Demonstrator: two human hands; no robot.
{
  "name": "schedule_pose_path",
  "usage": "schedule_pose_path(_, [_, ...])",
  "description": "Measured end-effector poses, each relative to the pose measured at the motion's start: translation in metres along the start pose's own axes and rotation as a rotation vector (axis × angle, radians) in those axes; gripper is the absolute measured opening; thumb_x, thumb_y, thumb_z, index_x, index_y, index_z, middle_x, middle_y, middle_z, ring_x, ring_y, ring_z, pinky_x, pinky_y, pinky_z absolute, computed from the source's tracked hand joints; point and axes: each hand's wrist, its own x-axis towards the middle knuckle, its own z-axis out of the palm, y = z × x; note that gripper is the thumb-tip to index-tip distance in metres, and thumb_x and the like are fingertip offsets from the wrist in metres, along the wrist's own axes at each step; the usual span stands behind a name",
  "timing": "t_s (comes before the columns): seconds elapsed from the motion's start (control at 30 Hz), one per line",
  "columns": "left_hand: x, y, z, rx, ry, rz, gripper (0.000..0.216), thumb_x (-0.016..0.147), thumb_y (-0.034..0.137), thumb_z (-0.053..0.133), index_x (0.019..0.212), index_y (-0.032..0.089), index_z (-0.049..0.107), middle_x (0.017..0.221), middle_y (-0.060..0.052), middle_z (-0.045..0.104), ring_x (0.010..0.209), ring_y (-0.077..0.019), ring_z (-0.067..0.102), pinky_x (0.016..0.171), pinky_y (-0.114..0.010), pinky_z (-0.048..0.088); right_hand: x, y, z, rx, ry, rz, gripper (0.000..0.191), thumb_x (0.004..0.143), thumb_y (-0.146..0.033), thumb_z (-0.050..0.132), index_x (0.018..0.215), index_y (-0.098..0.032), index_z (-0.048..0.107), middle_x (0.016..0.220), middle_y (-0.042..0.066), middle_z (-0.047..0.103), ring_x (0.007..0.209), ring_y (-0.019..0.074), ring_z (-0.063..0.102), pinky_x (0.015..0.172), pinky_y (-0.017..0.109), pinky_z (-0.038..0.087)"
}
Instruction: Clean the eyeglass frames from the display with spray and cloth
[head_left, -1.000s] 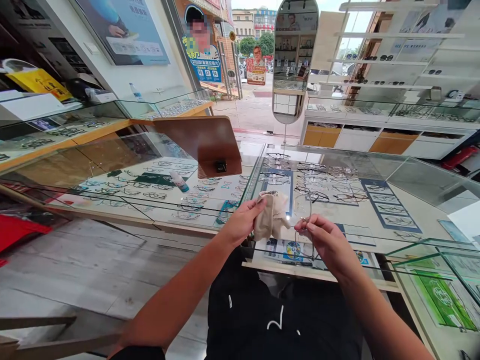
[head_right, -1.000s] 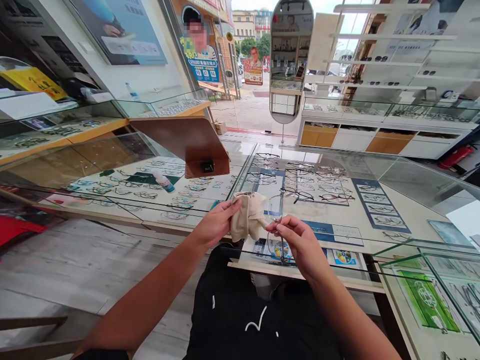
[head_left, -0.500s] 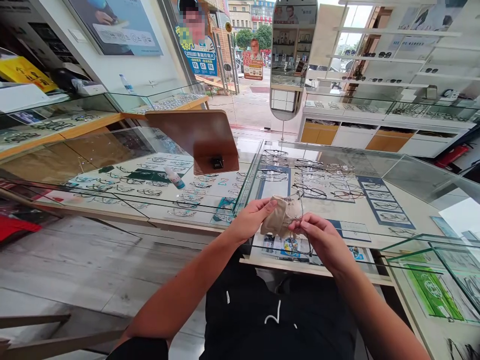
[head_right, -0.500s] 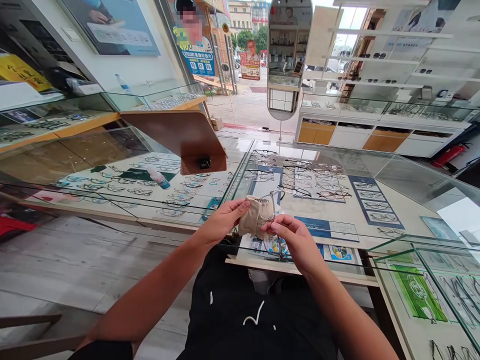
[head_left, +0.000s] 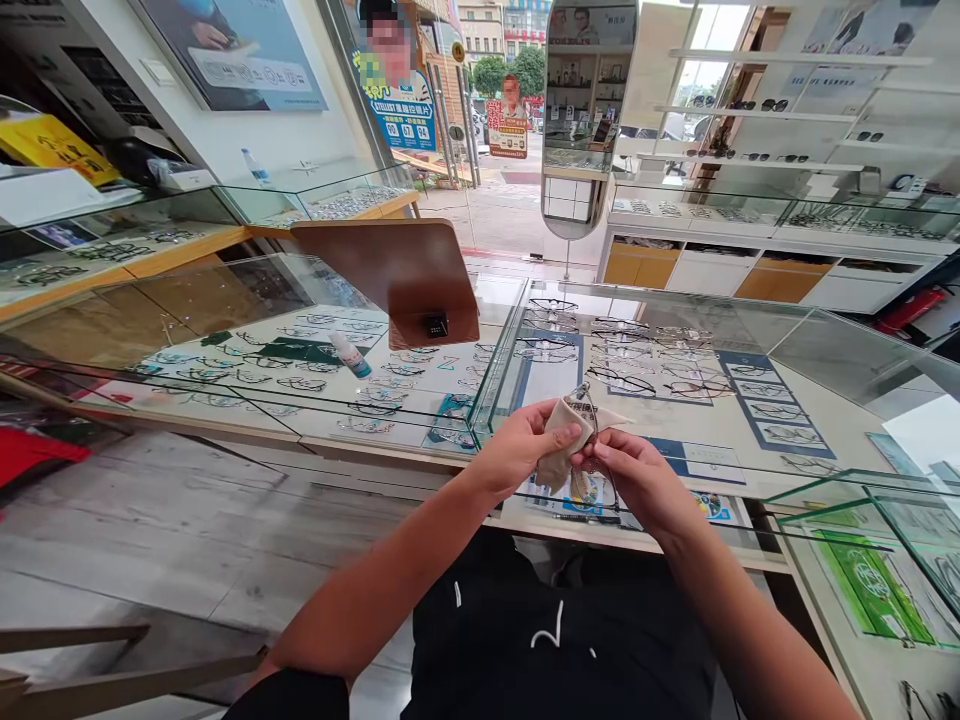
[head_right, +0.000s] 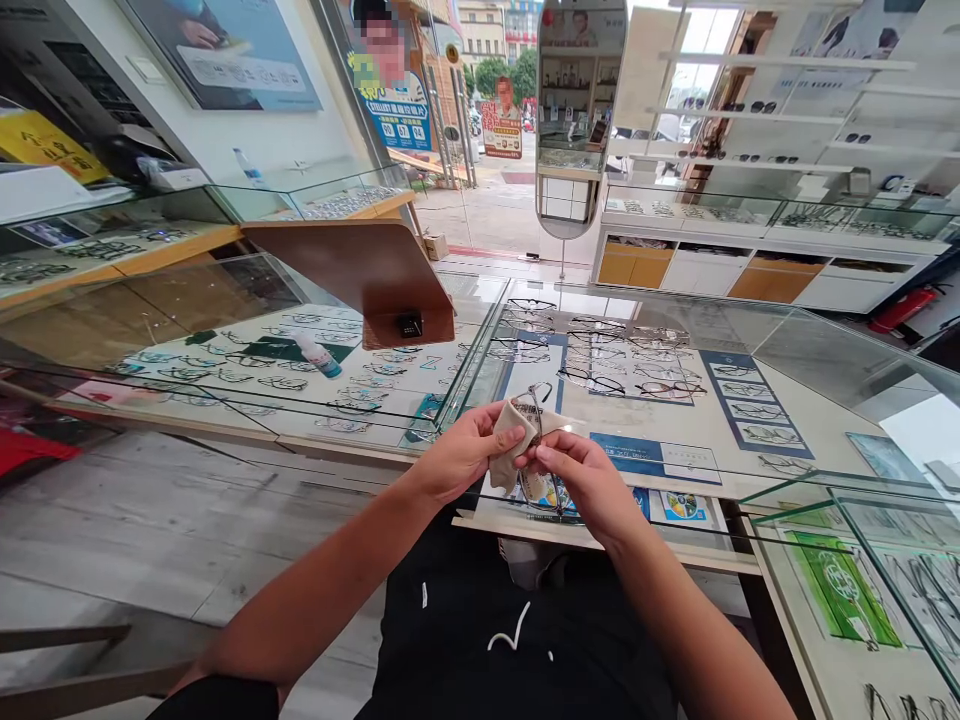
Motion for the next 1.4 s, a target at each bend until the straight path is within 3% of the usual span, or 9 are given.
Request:
schedule_pose_path(0.17, [0.006,-0.012,0.008,-0.023,0.082,0.075,0.047,0.076,0.046,0.1,0.103,0.016,0.076,0.077,0.0,0.067,0.062,-0.0087,0.056,0.063,-0.022,0.052,0.005,0.007,0.004,-0.016,-0.001,-0.013,0.034,0.082,-0.054,0.094,0.089,-0.022,0.084,0.089,0.006,0.082,0.088,0.0227,0.069,0.091,0.037,0.052])
schedule_pose_path(0.37, [0.013,-0.021,0.014,-0.003,0.181,0.152,0.054,0.076,0.06,0.096,0.095,0.016,0.07,0.077,0.0,0.066,0.06,-0.0072,0.056,0.054,-0.017,0.044,0.008,0.016,0.012,-0.049,-0.016,-0.044,0.038,0.081,-0.058,0.093,0.096,-0.024,0.085,0.092,0.007,0.083,0.089,0.0265,0.073,0.095,0.044,0.055])
schedule_pose_path(0.5, [0.012,-0.015,0.007,0.04,0.094,0.123,0.056,0.086,0.069,0.085,0.088,0.016,0.065,0.064,0.002,0.062,0.046,-0.0062,0.048,0.046,-0.02,0.038,0.0,0.016,0.008,-0.085,-0.02,-0.045,0.037,0.082,-0.056,0.093,0.1,-0.024,0.086,0.095,0.008,0.084,0.096,0.0281,0.074,0.1,0.044,0.054])
schedule_pose_path(0.67, [0.004,0.001,-0.004,0.111,-0.054,0.086,0.05,0.089,0.063,0.085,0.094,0.016,0.069,0.074,-0.002,0.069,0.059,-0.0131,0.066,0.058,-0.024,0.052,-0.008,0.013,-0.005,-0.121,0.013,-0.04,0.032,0.084,-0.053,0.093,0.094,-0.023,0.085,0.09,0.008,0.084,0.091,0.0261,0.071,0.086,0.039,0.05])
schedule_pose_path(0.83, [0.001,-0.004,0.005,0.066,-0.052,0.109,0.05,0.08,0.05,0.096,0.108,0.02,0.067,0.078,0.0,0.07,0.055,-0.0102,0.062,0.056,-0.023,0.051,-0.003,0.012,-0.001,-0.06,-0.006,-0.051,0.034,0.083,-0.055,0.093,0.092,-0.023,0.085,0.085,0.006,0.081,0.082,0.0233,0.066,0.084,0.038,0.049])
schedule_pose_path(0.97, [0.007,-0.018,0.01,0.086,0.053,0.166,0.052,0.082,0.059,0.092,0.095,0.02,0.06,0.067,0.004,0.065,0.045,-0.0079,0.053,0.045,-0.021,0.042,0.002,0.016,0.006,-0.086,0.004,-0.085,0.039,0.084,-0.057,0.092,0.099,-0.023,0.085,0.085,0.006,0.081,0.085,0.0253,0.068,0.084,0.038,0.049])
schedule_pose_path(1.1, [0.015,-0.025,0.004,0.087,0.096,0.182,0.055,0.09,0.071,0.079,0.088,0.02,0.058,0.058,0.004,0.059,0.039,-0.0089,0.05,0.039,-0.02,0.037,0.002,0.022,0.003,-0.146,-0.03,-0.087,0.035,0.089,-0.056,0.088,0.099,-0.022,0.086,0.091,0.007,0.083,0.092,0.0268,0.07,0.095,0.041,0.049])
schedule_pose_path(1.23, [0.012,-0.023,0.0,0.016,0.039,0.13,0.056,0.089,0.072,0.08,0.094,0.019,0.062,0.063,0.002,0.065,0.045,-0.0116,0.058,0.046,-0.023,0.047,0.001,0.019,-0.002,-0.111,0.004,-0.068,0.036,0.085,-0.057,0.091,0.091,-0.022,0.085,0.088,0.007,0.082,0.09,0.0256,0.069,0.094,0.041,0.05])
schedule_pose_path(1.4, [0.005,-0.022,0.003,0.025,0.006,0.13,0.056,0.081,0.052,0.096,0.113,0.019,0.065,0.078,0.002,0.07,0.058,-0.0092,0.062,0.06,-0.022,0.052,0.0,0.013,0.0,-0.077,0.031,-0.056,0.04,0.082,-0.06,0.092,0.086,-0.021,0.083,0.083,0.007,0.08,0.084,0.0225,0.064,0.085,0.037,0.048])
